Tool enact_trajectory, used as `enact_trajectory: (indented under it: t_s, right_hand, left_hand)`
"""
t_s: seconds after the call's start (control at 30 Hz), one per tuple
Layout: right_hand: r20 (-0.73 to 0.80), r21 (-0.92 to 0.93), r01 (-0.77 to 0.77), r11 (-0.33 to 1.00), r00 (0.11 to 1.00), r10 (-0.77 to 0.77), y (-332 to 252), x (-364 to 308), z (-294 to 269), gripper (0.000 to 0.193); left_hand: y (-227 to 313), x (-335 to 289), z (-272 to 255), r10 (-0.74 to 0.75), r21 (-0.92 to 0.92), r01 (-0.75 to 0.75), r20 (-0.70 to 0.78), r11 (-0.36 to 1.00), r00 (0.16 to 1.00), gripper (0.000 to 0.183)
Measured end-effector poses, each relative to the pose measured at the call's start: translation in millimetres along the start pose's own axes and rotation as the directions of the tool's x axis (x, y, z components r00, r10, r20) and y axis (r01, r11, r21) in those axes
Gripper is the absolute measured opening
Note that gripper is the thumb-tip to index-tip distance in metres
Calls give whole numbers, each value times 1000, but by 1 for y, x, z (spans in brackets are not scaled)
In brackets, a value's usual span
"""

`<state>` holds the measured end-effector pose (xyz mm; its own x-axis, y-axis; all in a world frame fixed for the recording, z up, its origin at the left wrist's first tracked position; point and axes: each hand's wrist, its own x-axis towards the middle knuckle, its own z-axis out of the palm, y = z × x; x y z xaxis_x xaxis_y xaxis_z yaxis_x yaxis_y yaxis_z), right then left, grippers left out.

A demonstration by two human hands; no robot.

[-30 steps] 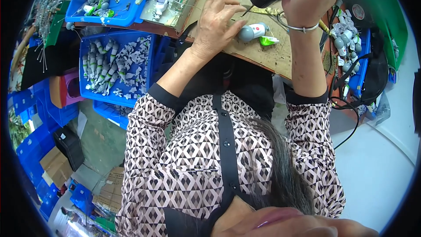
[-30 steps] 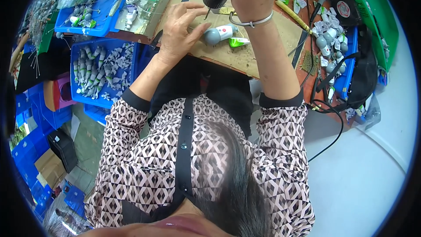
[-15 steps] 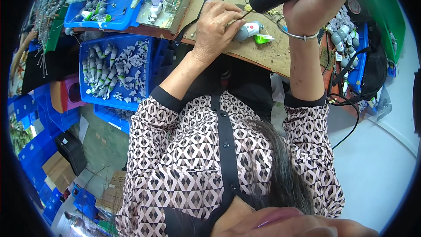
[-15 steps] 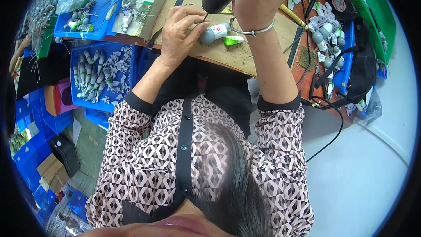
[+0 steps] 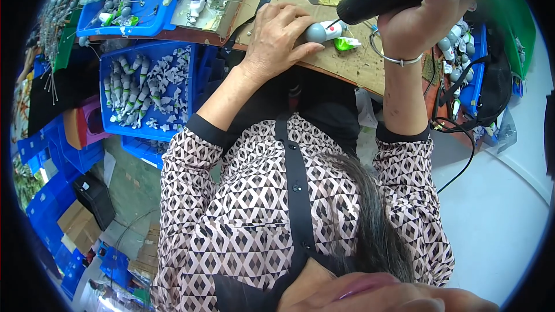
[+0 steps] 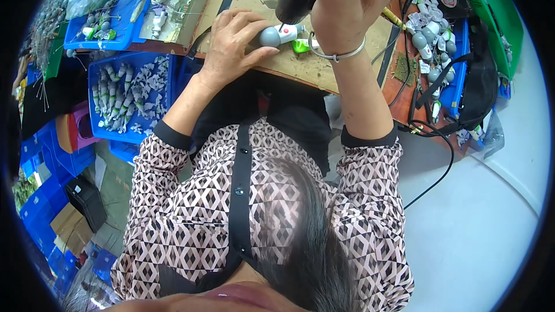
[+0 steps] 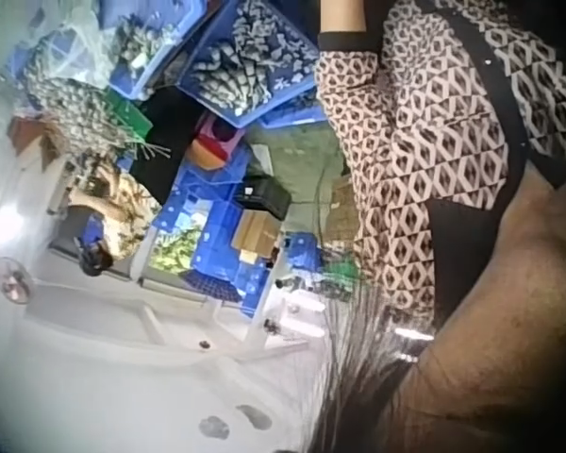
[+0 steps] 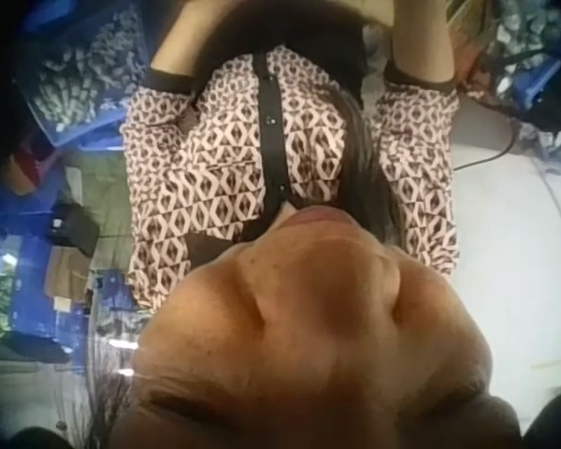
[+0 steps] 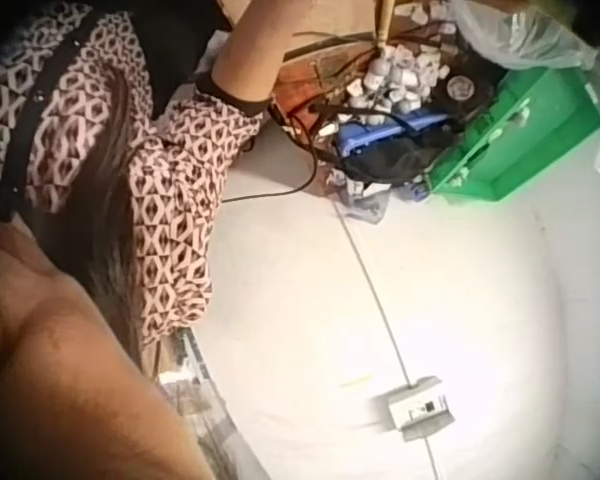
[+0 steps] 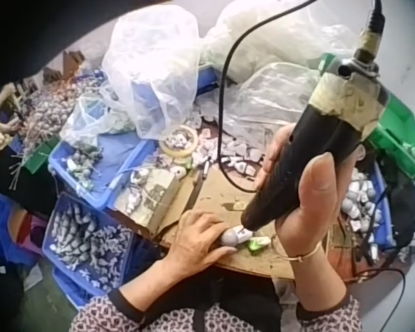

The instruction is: Assembling and soldering components of electronic toothbrushes at a production workbench.

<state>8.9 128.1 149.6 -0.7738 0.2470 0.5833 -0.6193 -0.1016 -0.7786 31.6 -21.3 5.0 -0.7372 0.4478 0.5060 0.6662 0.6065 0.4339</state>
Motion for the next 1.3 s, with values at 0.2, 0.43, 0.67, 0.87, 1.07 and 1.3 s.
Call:
enact_trajectory:
  t_s: [0.2, 0.43, 0.67, 0.87, 1.07, 1.3]
  right_hand:
    - [24, -45, -29, 999, 999, 31, 0, -8, -2, 64]
    - [48, -91, -57, 994, 997, 61, 4, -13, -5, 65]
    - [112, 84, -141, 986, 985, 131, 19, -23, -19, 59]
    - [172, 172, -174, 969, 974, 145, 25, -39, -33, 54]
    - [425, 292, -595, 748, 782, 456, 25, -22, -49, 70]
    - [195, 318, -430, 845, 902, 386, 27, -33, -34, 60]
  left_hand:
    - [-4, -2, -1, 11, 7, -11, 32, 1000, 999, 44]
    - [-3, 1, -2, 31, -8, -31, 49, 999, 998, 44]
    - [0, 4, 1, 72, -54, -67, 89, 996, 993, 43]
    - [4, 5, 8, 83, -89, -77, 75, 993, 994, 43]
    - [7, 8, 5, 67, -102, -58, 96, 993, 993, 42]
    - [4, 4, 6, 73, -89, -65, 93, 994, 993, 42]
